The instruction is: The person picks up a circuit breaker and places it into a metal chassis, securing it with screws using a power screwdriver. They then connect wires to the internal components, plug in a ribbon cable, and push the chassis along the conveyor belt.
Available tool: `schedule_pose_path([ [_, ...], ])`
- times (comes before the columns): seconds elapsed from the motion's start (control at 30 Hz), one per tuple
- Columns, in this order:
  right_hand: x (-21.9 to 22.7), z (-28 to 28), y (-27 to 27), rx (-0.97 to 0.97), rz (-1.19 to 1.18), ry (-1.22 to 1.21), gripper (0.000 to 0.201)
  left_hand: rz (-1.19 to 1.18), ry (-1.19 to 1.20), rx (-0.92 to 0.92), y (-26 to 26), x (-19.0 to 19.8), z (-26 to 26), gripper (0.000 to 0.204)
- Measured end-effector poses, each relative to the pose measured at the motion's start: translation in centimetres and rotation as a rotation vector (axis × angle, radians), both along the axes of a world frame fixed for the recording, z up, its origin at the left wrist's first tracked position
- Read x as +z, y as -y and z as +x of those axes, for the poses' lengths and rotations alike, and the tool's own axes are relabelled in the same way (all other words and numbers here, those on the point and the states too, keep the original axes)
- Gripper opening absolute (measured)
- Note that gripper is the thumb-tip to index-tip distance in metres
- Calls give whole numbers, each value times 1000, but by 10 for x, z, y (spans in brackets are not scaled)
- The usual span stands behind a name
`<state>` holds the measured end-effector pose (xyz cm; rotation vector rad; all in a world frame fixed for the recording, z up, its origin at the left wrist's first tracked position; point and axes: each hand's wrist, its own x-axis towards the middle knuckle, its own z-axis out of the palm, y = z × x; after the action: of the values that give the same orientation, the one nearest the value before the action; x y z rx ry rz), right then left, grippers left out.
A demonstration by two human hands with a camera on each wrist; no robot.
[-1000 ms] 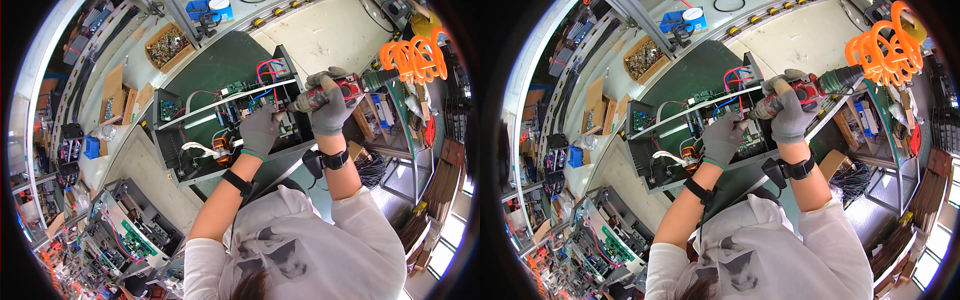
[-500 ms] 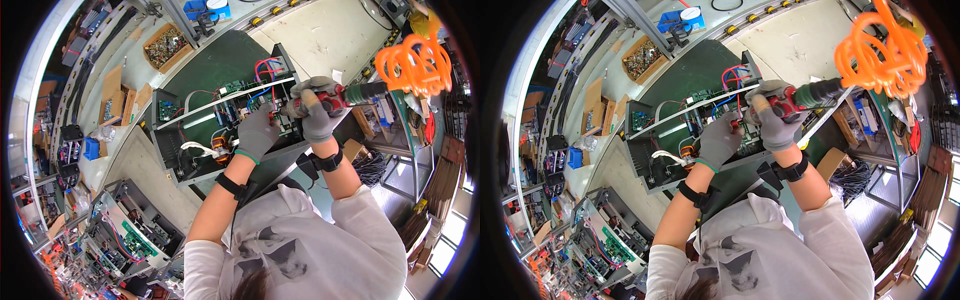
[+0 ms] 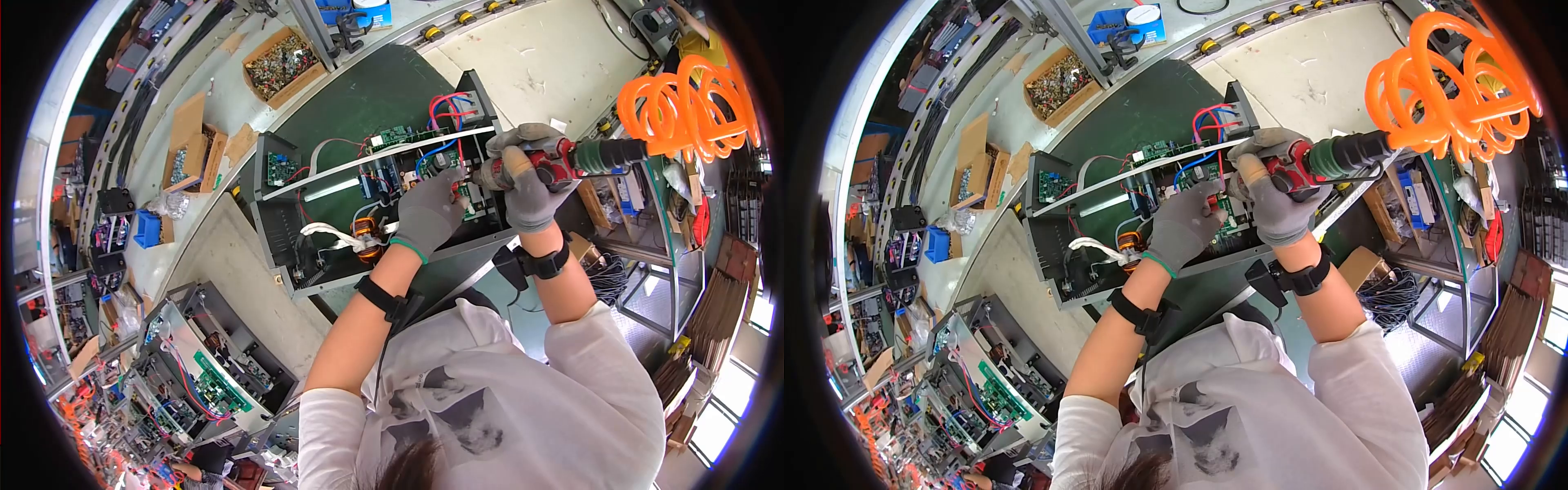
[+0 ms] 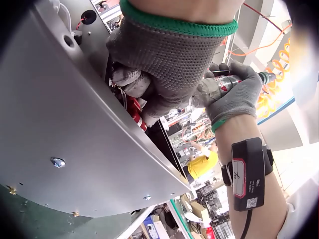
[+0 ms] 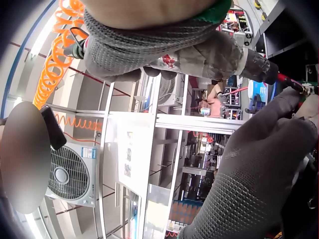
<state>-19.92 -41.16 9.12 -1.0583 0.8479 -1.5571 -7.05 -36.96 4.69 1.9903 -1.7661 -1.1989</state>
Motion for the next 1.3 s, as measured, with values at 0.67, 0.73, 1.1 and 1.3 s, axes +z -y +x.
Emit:
schedule_pose_path([
  [0.67, -4, 13, 4, 222, 57, -103, 27, -25, 31, -22, 3, -3, -1, 34],
  [0.73, -3, 10, 3, 223, 74, -181, 27, 38, 83, -44, 5, 0, -2, 40],
  [1.1, 62, 11, 11, 102, 123, -187, 24, -338, -53, 563, -65, 66, 74, 37],
  [1.3, 43, -23, 104, 154, 307, -733, 24, -299, 335, 890, -122, 22, 179, 47],
])
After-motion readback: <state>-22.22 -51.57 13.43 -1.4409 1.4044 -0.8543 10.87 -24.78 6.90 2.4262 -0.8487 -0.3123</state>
